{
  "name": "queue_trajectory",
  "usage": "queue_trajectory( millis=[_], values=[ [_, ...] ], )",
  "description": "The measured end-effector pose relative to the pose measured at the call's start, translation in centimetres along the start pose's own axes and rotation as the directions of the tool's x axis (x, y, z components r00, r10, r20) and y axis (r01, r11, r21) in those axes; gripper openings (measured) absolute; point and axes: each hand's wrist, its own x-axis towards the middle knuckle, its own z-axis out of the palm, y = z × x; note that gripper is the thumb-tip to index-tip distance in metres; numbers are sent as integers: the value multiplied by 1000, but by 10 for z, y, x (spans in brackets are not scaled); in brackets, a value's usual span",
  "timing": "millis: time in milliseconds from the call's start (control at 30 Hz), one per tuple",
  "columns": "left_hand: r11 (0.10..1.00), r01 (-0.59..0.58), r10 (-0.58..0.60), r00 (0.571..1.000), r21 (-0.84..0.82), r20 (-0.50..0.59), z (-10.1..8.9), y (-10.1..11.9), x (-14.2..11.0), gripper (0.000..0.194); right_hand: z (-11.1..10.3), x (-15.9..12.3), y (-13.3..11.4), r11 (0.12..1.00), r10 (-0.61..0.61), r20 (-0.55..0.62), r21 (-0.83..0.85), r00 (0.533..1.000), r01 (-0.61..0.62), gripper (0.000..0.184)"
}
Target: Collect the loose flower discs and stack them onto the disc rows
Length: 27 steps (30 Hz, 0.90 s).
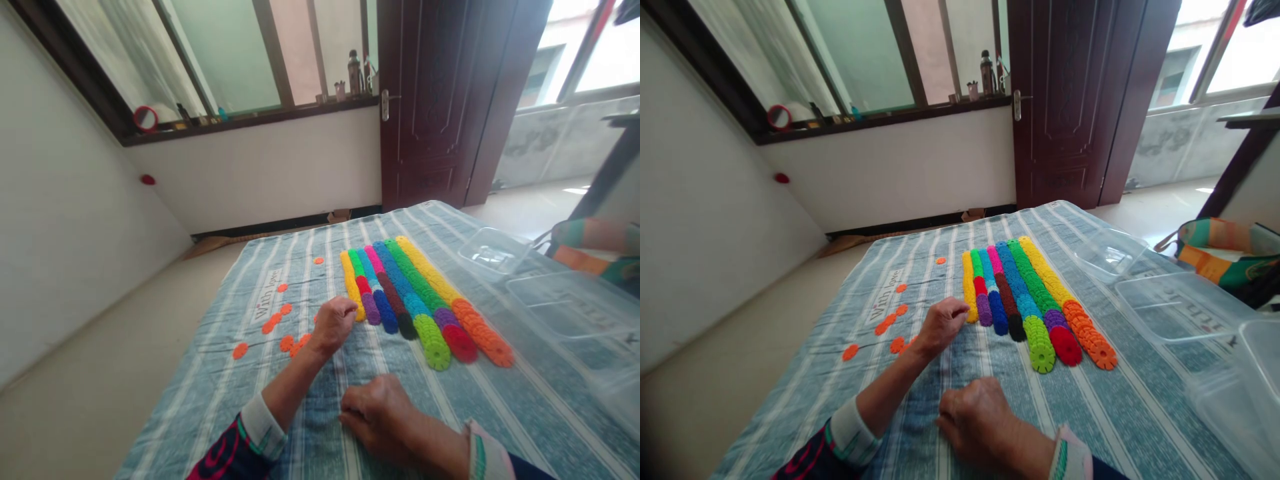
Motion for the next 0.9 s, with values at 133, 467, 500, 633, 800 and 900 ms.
queue_trajectory(
  millis=[133,467,500,633,800,900],
  values=[
    [996,-20,21,1000,83,-18,4,3,2,18,0,0,0,1000,-10,-6,-5,1000,10,19],
    [993,-12,16,999,115,-30,10,6,3,19,-18,7,15,854,121,-11,511,993,-98,7],
    [993,-15,18,1000,117,-26,11,6,4,22,-21,8,19,802,109,27,588,994,-104,7],
    [987,-5,1,1000,161,23,13,7,9,28,-29,12,30,640,63,132,755,989,-141,8],
    [981,45,-48,999,188,14,12,10,11,33,-36,12,34,532,53,197,824,979,-195,11],
    [982,61,-63,998,176,9,13,11,10,29,-38,11,34,517,55,192,834,980,-193,10]
  ],
)
